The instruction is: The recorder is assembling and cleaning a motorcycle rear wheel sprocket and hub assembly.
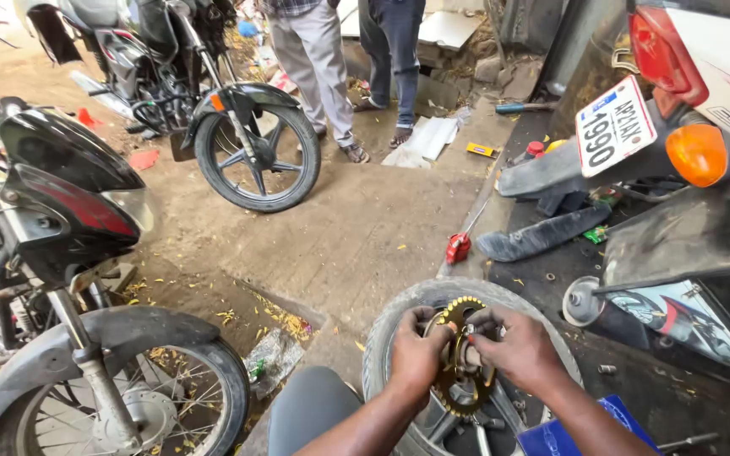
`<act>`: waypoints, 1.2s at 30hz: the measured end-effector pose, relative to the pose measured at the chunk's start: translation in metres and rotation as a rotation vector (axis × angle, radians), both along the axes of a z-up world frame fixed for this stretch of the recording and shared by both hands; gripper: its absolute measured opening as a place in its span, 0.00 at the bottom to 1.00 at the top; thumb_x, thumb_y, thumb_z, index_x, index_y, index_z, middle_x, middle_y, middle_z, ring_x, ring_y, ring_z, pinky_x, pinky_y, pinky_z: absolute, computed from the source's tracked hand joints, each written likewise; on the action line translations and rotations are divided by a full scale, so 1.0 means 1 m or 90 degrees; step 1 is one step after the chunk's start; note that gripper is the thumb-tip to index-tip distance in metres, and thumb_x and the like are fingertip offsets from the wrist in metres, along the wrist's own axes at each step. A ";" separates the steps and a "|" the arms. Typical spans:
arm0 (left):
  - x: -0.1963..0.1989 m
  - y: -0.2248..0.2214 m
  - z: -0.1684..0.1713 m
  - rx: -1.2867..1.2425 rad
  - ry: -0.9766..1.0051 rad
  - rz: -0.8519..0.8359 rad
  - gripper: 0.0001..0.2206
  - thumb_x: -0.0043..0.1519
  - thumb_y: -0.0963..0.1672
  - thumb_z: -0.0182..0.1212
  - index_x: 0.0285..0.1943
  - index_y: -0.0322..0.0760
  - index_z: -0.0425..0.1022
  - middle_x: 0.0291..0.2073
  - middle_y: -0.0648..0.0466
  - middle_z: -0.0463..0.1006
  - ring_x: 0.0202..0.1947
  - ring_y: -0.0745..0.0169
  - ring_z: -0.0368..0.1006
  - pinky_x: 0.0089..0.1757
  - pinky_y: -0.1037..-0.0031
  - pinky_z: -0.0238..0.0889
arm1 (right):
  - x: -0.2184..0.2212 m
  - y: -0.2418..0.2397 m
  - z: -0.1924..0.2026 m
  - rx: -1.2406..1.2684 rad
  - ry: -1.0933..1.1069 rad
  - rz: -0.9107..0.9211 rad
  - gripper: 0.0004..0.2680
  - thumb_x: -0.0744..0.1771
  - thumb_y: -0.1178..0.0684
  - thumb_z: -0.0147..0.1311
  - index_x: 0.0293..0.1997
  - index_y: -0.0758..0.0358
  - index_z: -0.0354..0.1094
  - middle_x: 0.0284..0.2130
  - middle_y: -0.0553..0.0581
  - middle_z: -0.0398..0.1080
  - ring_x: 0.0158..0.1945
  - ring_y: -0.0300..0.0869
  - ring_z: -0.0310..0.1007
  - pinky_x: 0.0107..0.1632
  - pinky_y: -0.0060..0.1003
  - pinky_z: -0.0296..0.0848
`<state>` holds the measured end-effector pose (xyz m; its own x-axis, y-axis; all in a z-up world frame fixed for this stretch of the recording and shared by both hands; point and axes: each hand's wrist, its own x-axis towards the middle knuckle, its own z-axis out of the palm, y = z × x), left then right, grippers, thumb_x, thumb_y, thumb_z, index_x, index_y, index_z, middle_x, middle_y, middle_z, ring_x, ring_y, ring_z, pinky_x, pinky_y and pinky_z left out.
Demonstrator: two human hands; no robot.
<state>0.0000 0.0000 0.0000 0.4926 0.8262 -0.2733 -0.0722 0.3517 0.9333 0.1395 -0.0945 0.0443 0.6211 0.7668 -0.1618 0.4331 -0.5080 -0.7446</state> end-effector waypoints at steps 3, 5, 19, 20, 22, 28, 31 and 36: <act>-0.004 0.005 -0.003 0.035 0.034 0.011 0.20 0.54 0.42 0.68 0.55 0.32 0.72 0.42 0.48 0.81 0.40 0.63 0.75 0.42 0.72 0.71 | -0.001 0.000 -0.001 -0.037 -0.157 0.037 0.12 0.59 0.48 0.68 0.44 0.51 0.80 0.36 0.56 0.82 0.38 0.42 0.82 0.44 0.38 0.77; -0.007 0.008 0.001 0.048 0.046 0.011 0.20 0.54 0.42 0.67 0.55 0.32 0.72 0.42 0.48 0.81 0.40 0.64 0.75 0.41 0.73 0.71 | -0.007 0.001 0.007 -0.044 -0.182 0.055 0.12 0.59 0.47 0.69 0.43 0.52 0.80 0.36 0.57 0.82 0.40 0.44 0.82 0.45 0.39 0.77; -0.014 0.009 0.002 0.058 0.011 0.018 0.18 0.54 0.42 0.68 0.52 0.32 0.72 0.42 0.50 0.79 0.39 0.66 0.74 0.40 0.73 0.70 | -0.013 0.001 -0.009 0.153 -0.324 0.153 0.10 0.61 0.51 0.65 0.42 0.60 0.78 0.38 0.60 0.79 0.41 0.51 0.81 0.45 0.43 0.78; -0.015 0.008 0.002 0.072 0.011 0.015 0.18 0.54 0.42 0.68 0.52 0.32 0.72 0.42 0.50 0.79 0.39 0.66 0.74 0.40 0.74 0.70 | -0.014 0.001 -0.007 0.127 -0.337 0.156 0.09 0.62 0.50 0.64 0.40 0.60 0.78 0.36 0.60 0.78 0.40 0.52 0.80 0.44 0.44 0.77; -0.016 0.008 0.006 0.087 0.012 0.011 0.18 0.54 0.42 0.68 0.52 0.32 0.71 0.42 0.50 0.79 0.39 0.66 0.74 0.40 0.74 0.71 | -0.018 0.002 -0.001 0.101 -0.351 0.158 0.09 0.63 0.48 0.63 0.39 0.61 0.77 0.35 0.61 0.78 0.39 0.53 0.80 0.43 0.46 0.77; -0.019 0.009 0.009 0.021 0.011 0.006 0.19 0.54 0.43 0.67 0.53 0.33 0.70 0.39 0.49 0.79 0.35 0.66 0.75 0.35 0.73 0.70 | -0.028 0.004 0.003 -0.002 -0.381 0.159 0.10 0.66 0.45 0.58 0.39 0.60 0.76 0.34 0.62 0.76 0.38 0.55 0.78 0.41 0.48 0.76; -0.020 0.013 0.008 0.028 0.016 0.017 0.18 0.54 0.42 0.67 0.52 0.33 0.70 0.39 0.49 0.79 0.34 0.66 0.75 0.35 0.73 0.71 | -0.029 0.005 -0.004 0.048 -0.349 0.145 0.10 0.65 0.48 0.60 0.44 0.60 0.75 0.36 0.61 0.76 0.37 0.52 0.79 0.41 0.46 0.77; -0.023 0.013 0.004 0.060 0.030 0.023 0.17 0.54 0.42 0.67 0.51 0.33 0.71 0.39 0.49 0.79 0.35 0.66 0.75 0.36 0.74 0.71 | -0.030 0.005 -0.007 0.153 -0.290 0.156 0.11 0.62 0.53 0.62 0.47 0.60 0.76 0.37 0.58 0.77 0.36 0.46 0.81 0.40 0.40 0.79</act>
